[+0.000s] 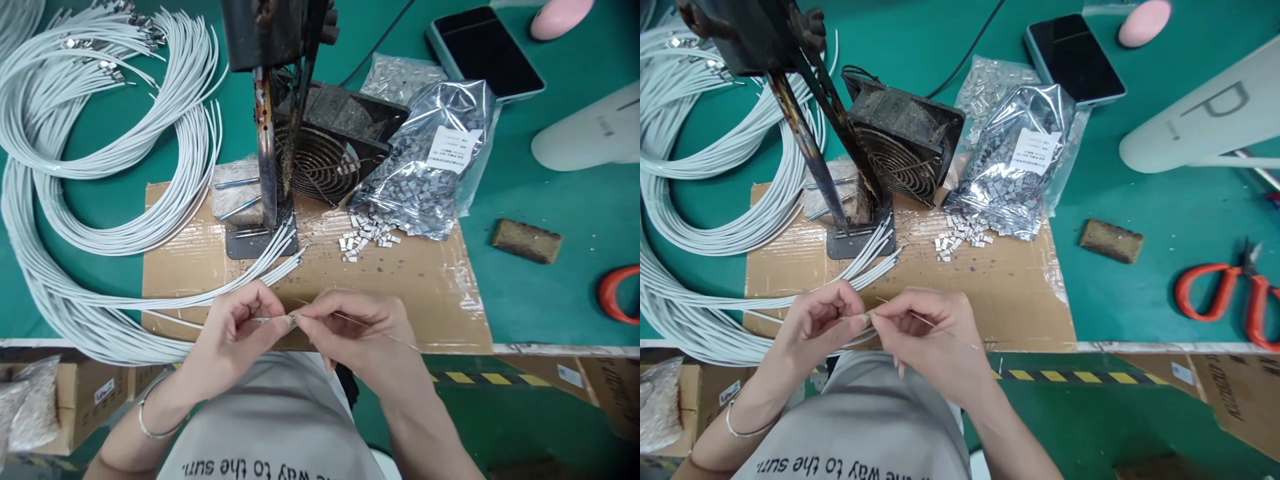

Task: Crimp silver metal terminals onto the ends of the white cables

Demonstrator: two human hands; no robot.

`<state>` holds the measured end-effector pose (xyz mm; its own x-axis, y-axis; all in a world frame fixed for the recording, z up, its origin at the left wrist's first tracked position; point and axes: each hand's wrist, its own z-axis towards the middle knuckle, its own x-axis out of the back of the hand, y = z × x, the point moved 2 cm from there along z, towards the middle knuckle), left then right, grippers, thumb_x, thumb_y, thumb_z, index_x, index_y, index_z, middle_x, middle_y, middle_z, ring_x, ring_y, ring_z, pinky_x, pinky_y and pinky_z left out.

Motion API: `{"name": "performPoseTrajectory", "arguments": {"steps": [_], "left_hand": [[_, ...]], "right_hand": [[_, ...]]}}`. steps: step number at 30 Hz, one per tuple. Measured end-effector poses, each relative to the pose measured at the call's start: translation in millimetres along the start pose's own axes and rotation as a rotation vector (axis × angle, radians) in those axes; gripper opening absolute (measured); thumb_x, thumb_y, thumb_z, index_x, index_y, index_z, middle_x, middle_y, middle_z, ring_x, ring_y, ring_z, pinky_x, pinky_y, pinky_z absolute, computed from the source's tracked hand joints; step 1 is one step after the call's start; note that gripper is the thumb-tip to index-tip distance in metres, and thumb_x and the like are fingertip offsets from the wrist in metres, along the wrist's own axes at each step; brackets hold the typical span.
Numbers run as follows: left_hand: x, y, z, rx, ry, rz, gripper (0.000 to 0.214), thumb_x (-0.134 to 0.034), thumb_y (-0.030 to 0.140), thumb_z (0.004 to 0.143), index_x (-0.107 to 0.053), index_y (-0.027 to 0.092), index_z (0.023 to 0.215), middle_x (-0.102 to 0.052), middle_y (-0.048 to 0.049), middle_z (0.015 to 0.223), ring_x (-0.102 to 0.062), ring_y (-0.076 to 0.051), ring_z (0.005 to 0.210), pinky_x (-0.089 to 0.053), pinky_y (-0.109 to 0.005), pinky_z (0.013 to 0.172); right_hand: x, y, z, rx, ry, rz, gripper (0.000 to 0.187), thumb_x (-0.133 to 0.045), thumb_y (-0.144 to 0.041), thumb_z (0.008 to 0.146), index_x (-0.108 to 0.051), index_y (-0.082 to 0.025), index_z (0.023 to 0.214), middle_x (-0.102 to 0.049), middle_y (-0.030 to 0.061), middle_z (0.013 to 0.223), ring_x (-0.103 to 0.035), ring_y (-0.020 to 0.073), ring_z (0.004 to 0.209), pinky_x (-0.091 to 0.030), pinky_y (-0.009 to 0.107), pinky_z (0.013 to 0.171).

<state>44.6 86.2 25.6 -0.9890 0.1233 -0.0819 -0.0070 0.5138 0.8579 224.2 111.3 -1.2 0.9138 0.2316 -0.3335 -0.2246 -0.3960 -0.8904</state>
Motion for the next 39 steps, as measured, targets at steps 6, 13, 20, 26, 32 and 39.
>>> {"name": "performPoseTrajectory", "arguments": {"steps": [6,13,20,26,32,39], "left_hand": [[-0.1,4,-1,0.008,0.063,0.090,0.025,-0.074,0.034,0.098,-0.066,0.018,0.081,-0.052,0.0047,0.065,-0.034,-0.009,0.057,-0.023,-0.022,0.049],[-7.7,4,-4,-0.277,0.176,0.324,0.015,-0.070,0.018,0.098,-0.067,0.018,0.083,-0.056,0.0060,0.065,-0.037,-0.007,0.055,-0.027,-0.019,0.048],[-12.2,-9,-7,-0.241,0.222,0.156,0.025,-0.065,0.025,0.106,-0.065,0.019,0.082,-0.048,0.0066,0.063,-0.039,-0.007,0.055,-0.032,-0.018,0.051],[-10.8,-3,1,-0.171,0.201,-0.130,0.012,-0.073,0.024,0.102,-0.072,0.020,0.091,-0.061,0.0051,0.068,-0.040,-0.005,0.054,-0.033,-0.014,0.048],[-9.9,3,7,-0.165,0.287,-0.132,0.014,-0.077,0.012,0.092,-0.074,0.018,0.080,-0.064,0.0041,0.061,-0.047,-0.004,0.049,-0.038,-0.010,0.046],[-14.0,6,6,-0.243,0.360,-0.054,0.014,-0.077,0.006,0.085,-0.075,0.019,0.080,-0.068,0.0047,0.061,-0.051,-0.004,0.048,-0.038,-0.008,0.044]], "right_hand": [[-3,-22,-3,-0.124,0.016,-0.118,0.010,-0.082,-0.025,0.085,-0.085,-0.021,0.077,-0.068,-0.0006,0.059,-0.056,0.0073,0.044,-0.046,0.018,0.044],[-7,-22,-4,-0.151,0.146,-0.023,0.008,-0.085,-0.023,0.080,-0.084,-0.024,0.072,-0.065,-0.0044,0.051,-0.054,0.0060,0.039,-0.046,0.015,0.040],[-20,-2,-7,0.241,0.278,-0.136,0.013,-0.078,-0.014,0.087,-0.082,-0.022,0.077,-0.069,-0.0036,0.057,-0.054,0.0079,0.034,-0.045,0.018,0.033],[-25,-5,-13,0.521,0.331,-0.489,0.026,-0.076,-0.006,0.090,-0.084,-0.030,0.096,-0.076,-0.0011,0.070,-0.065,0.0123,0.053,-0.061,0.025,0.054],[-13,-5,-4,0.296,0.167,-0.211,0.019,-0.076,-0.014,0.094,-0.088,-0.027,0.100,-0.075,-0.0010,0.070,-0.064,0.0089,0.044,-0.055,0.019,0.042],[-6,-13,2,0.023,0.068,0.008,0.018,-0.079,-0.017,0.091,-0.090,-0.031,0.094,-0.070,-0.0042,0.060,-0.064,0.0082,0.041,-0.056,0.016,0.041]]}}
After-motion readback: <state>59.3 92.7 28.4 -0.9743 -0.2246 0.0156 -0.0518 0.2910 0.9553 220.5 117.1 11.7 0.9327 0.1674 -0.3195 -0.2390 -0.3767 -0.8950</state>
